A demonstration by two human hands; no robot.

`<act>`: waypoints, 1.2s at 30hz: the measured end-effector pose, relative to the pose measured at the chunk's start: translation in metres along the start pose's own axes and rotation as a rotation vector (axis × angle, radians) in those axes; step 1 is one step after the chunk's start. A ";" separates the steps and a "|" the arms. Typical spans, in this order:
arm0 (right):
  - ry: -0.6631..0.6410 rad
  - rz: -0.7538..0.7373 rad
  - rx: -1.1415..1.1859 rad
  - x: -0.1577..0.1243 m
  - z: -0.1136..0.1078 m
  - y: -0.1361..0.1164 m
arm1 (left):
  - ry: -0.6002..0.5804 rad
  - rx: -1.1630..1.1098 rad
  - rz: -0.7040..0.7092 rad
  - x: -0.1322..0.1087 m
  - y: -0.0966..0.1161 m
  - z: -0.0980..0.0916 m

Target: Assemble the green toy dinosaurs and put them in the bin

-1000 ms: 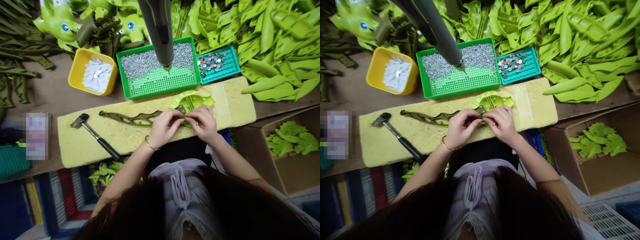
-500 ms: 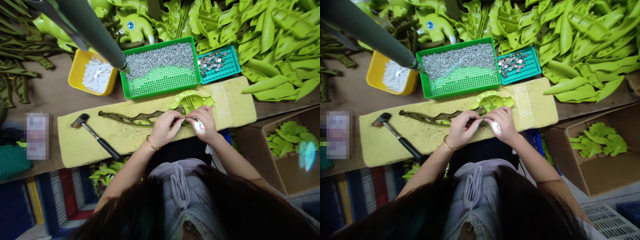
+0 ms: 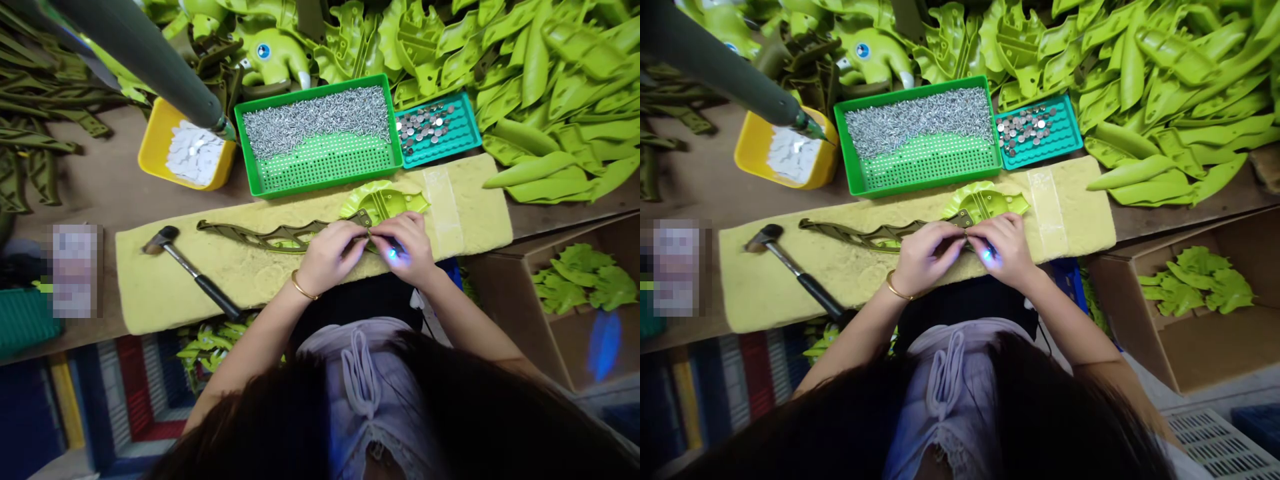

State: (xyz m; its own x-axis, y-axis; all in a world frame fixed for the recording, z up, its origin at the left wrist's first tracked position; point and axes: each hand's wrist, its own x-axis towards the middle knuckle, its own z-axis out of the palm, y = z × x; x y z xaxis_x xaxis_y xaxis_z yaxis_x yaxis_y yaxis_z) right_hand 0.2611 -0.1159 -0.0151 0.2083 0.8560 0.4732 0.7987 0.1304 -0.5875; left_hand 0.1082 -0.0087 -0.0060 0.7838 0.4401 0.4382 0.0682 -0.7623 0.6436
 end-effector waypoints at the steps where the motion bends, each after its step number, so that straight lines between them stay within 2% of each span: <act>1: 0.002 -0.004 0.002 0.000 0.000 0.000 | 0.003 0.026 0.018 0.000 -0.001 0.001; 7: 0.032 -0.015 -0.001 0.001 0.002 0.000 | 0.051 0.135 0.082 -0.002 -0.003 0.007; 14: 0.053 0.001 0.016 0.001 -0.001 0.000 | 0.072 0.076 0.026 -0.001 -0.002 0.006; 27: 0.042 -0.019 0.022 0.002 0.000 -0.002 | 0.072 0.026 0.022 -0.001 -0.002 0.006; 36: -0.006 -0.024 -0.055 0.002 -0.008 0.000 | 0.084 0.094 0.034 -0.002 0.001 0.001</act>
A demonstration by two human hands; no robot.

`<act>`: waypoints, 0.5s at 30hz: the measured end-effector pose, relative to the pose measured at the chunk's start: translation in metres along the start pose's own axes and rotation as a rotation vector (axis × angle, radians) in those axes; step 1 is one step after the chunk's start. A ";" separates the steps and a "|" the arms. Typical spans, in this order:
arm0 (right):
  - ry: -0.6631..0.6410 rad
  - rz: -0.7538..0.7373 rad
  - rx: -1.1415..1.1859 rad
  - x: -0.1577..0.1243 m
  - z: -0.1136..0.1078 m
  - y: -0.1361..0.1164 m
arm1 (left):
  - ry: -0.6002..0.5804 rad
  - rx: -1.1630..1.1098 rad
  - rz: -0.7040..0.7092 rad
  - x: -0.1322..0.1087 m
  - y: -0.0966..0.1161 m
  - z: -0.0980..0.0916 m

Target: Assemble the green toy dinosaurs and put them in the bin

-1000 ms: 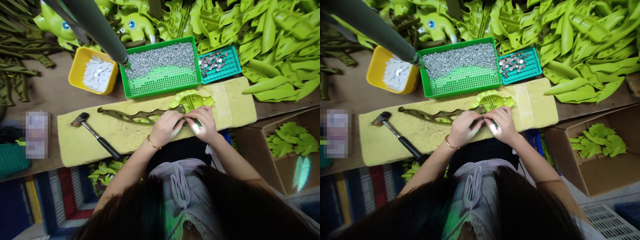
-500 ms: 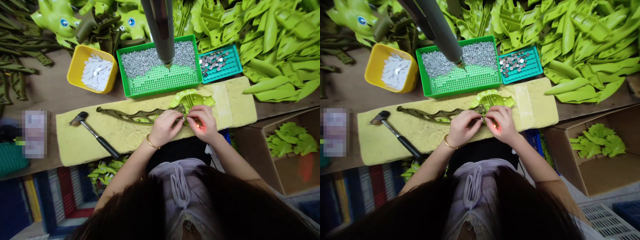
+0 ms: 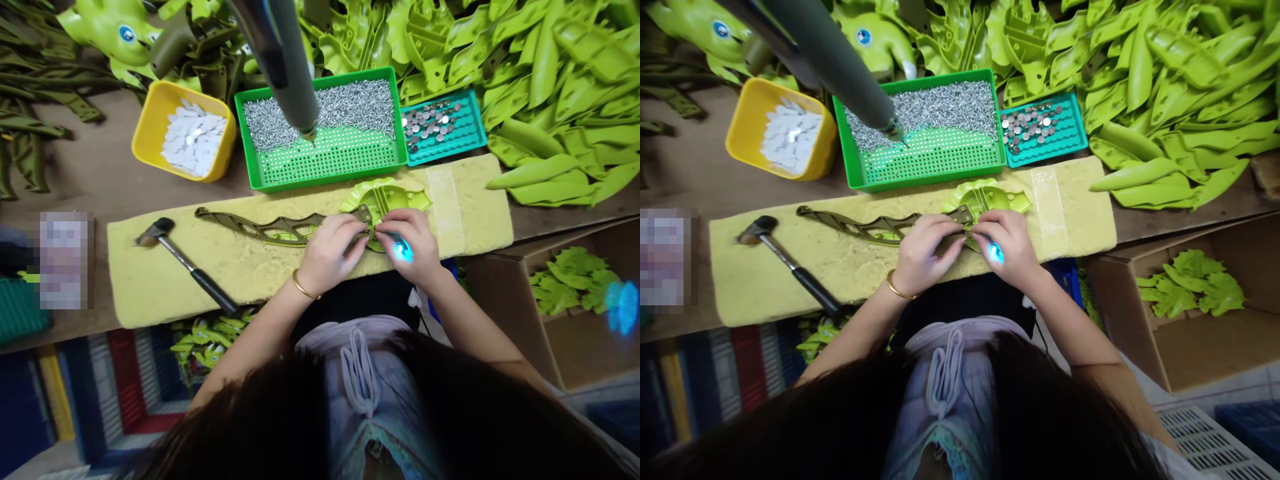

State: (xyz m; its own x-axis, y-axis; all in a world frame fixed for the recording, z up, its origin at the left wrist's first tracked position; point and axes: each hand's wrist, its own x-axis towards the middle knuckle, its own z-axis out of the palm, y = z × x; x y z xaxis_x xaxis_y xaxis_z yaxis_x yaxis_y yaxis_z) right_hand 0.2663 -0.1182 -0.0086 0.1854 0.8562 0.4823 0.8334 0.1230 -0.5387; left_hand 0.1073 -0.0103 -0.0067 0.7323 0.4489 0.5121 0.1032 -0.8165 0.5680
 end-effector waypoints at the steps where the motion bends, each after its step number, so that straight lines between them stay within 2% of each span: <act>1: -0.015 -0.003 -0.035 0.001 -0.002 0.000 | 0.000 0.028 -0.006 -0.001 0.000 -0.002; 8: -0.142 -0.030 -0.238 0.003 -0.008 -0.002 | -0.093 0.089 -0.114 -0.014 -0.002 -0.001; 15: -0.197 -0.019 -0.343 0.008 -0.008 -0.011 | -0.096 0.061 -0.135 -0.016 -0.003 0.002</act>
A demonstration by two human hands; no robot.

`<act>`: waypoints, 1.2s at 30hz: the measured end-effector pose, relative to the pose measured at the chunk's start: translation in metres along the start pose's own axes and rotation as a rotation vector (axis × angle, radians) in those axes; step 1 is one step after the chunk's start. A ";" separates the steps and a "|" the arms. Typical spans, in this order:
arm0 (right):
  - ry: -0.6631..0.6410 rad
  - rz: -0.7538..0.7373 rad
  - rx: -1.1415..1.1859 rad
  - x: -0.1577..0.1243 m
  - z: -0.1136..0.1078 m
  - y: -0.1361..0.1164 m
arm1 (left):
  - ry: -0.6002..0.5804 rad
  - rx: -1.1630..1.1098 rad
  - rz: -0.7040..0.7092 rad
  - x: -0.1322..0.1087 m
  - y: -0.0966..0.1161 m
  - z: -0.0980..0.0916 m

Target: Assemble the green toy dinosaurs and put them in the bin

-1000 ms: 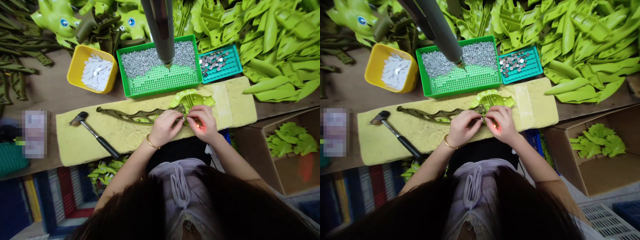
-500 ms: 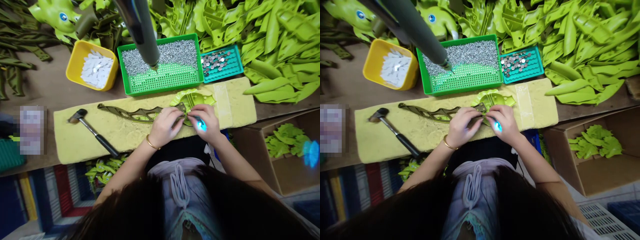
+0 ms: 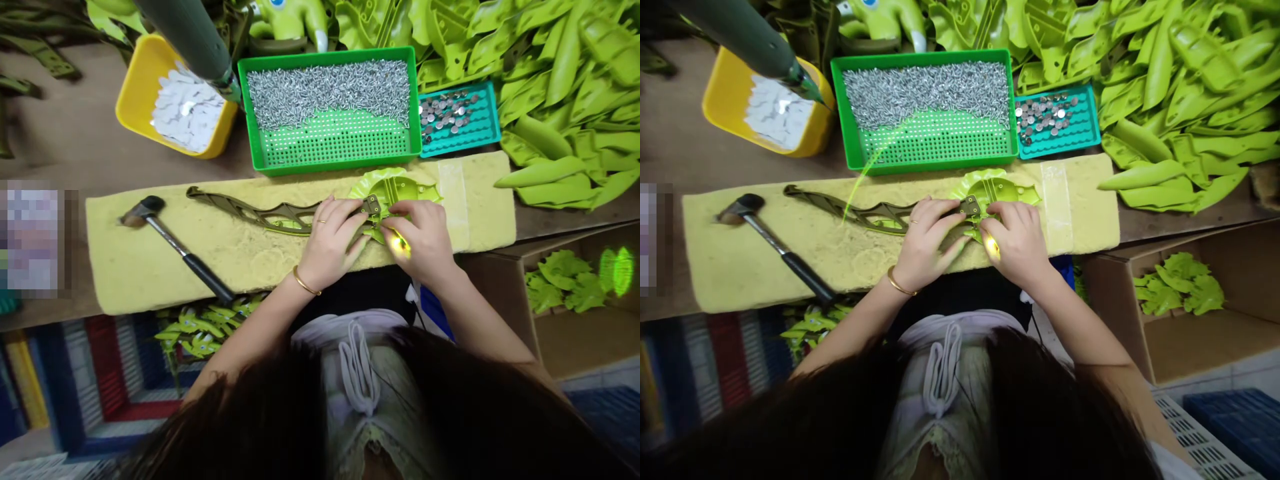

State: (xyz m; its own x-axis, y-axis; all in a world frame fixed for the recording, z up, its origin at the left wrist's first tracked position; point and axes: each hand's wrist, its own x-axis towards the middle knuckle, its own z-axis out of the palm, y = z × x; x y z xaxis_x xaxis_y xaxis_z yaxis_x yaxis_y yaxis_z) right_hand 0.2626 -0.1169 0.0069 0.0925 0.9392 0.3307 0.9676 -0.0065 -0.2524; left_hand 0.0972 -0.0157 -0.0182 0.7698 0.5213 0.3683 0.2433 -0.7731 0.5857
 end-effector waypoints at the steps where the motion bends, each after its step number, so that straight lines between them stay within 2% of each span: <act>1: 0.001 -0.006 -0.022 0.001 -0.001 -0.002 | -0.001 0.000 0.002 0.000 0.000 0.000; 6: -0.022 -0.044 -0.083 0.002 -0.002 -0.008 | 0.007 0.047 0.044 0.000 0.001 -0.001; 11: -0.038 -0.042 -0.077 0.003 -0.003 -0.008 | -0.020 0.038 0.017 0.001 0.002 -0.002; 18: -0.028 -0.093 -0.104 0.005 -0.005 -0.008 | 0.002 0.071 0.048 0.001 0.001 -0.001; 25: -0.081 -0.096 -0.096 0.005 -0.008 -0.005 | 0.003 0.180 0.080 0.002 0.004 0.001; 28: -0.112 -0.071 -0.033 0.002 -0.009 -0.001 | -0.020 0.218 0.093 0.001 0.008 0.002; 31: -0.087 0.002 0.089 0.000 -0.014 0.002 | -0.056 0.230 0.079 0.002 0.013 0.004; 36: -0.147 0.150 0.496 -0.002 -0.028 0.001 | -0.089 0.186 0.077 0.004 0.014 0.004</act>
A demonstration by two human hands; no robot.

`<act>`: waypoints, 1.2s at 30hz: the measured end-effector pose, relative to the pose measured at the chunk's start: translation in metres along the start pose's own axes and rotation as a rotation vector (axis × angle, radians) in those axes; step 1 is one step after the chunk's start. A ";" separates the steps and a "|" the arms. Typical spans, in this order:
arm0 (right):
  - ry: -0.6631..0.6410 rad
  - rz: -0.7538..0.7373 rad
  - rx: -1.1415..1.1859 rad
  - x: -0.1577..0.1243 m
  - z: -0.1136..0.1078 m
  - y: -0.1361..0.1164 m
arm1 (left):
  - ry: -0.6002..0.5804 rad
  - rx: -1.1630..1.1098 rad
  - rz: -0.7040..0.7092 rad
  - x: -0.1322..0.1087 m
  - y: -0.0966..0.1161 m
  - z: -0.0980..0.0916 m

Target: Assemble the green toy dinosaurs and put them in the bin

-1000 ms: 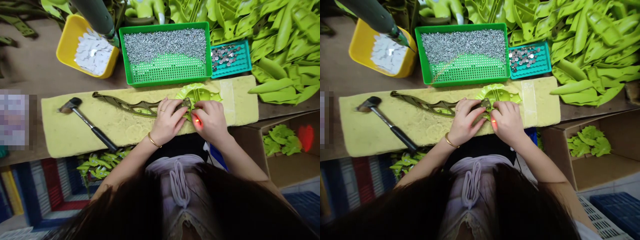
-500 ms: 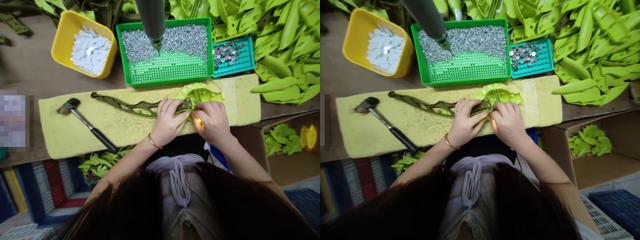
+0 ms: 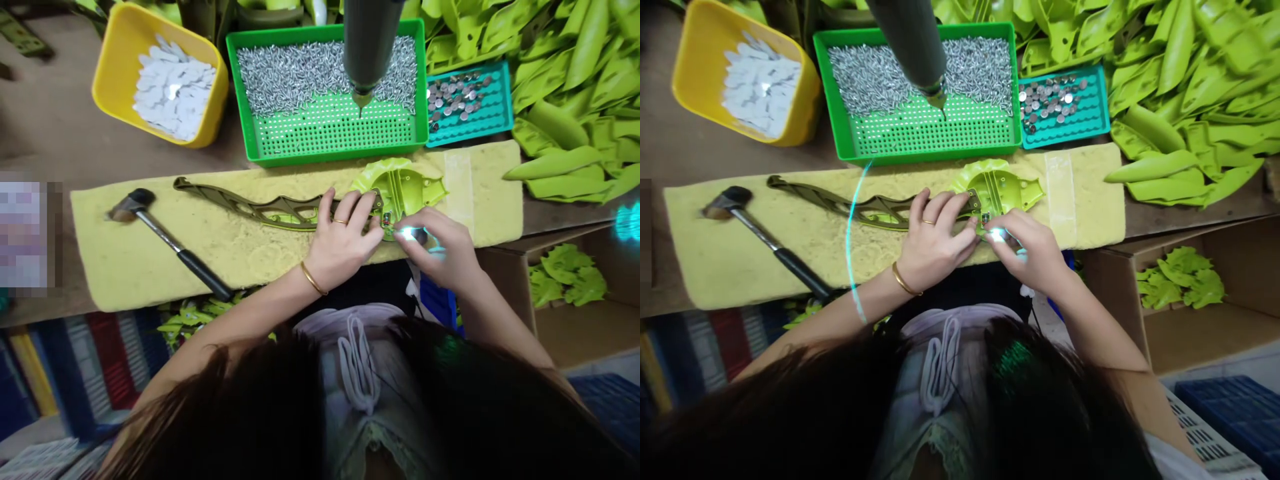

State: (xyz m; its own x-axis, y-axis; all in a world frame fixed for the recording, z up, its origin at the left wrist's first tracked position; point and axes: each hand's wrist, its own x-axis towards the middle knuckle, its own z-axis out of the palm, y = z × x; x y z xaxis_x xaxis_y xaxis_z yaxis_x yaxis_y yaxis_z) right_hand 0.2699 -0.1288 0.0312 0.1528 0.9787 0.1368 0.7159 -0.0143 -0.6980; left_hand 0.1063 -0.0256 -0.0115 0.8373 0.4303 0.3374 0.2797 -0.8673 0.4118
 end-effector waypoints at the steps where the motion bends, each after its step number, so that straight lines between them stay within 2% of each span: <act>1: -0.009 0.037 0.056 -0.001 -0.002 -0.001 | -0.002 -0.020 0.001 0.001 -0.001 0.000; 6: -0.023 0.200 0.281 -0.001 -0.003 0.001 | 0.023 -0.057 -0.024 0.005 -0.006 0.000; 11: 0.217 0.454 0.601 0.001 0.007 0.015 | 0.059 -0.110 -0.131 0.010 -0.001 0.003; 15: 0.278 0.492 0.650 -0.002 0.014 0.018 | 0.059 -0.110 -0.126 0.011 0.000 0.003; 18: 0.342 0.398 0.463 -0.008 0.017 0.019 | 0.062 -0.109 -0.107 0.010 -0.002 0.002; 22: 0.398 0.076 -0.038 -0.014 0.020 0.020 | 0.072 -0.102 -0.100 0.010 -0.003 0.001; 24: 0.395 -0.022 -0.158 -0.016 0.023 0.021 | 0.047 -0.102 -0.111 0.010 -0.003 0.000; 32: 0.287 -0.104 -0.275 -0.030 0.036 0.023 | 0.006 -0.094 -0.121 0.009 -0.003 -0.001; 36: 0.287 -0.112 -0.313 -0.031 0.035 0.024 | 0.024 -0.100 -0.099 0.009 -0.004 -0.001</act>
State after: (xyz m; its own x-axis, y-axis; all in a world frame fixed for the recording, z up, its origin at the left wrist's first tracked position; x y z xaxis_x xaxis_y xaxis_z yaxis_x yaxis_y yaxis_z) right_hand 0.2583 -0.1520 -0.0144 0.2142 0.8820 0.4198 0.9040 -0.0162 -0.4273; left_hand 0.1121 -0.0185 -0.0096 0.7963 0.5192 0.3103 0.3113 -0.7916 0.5258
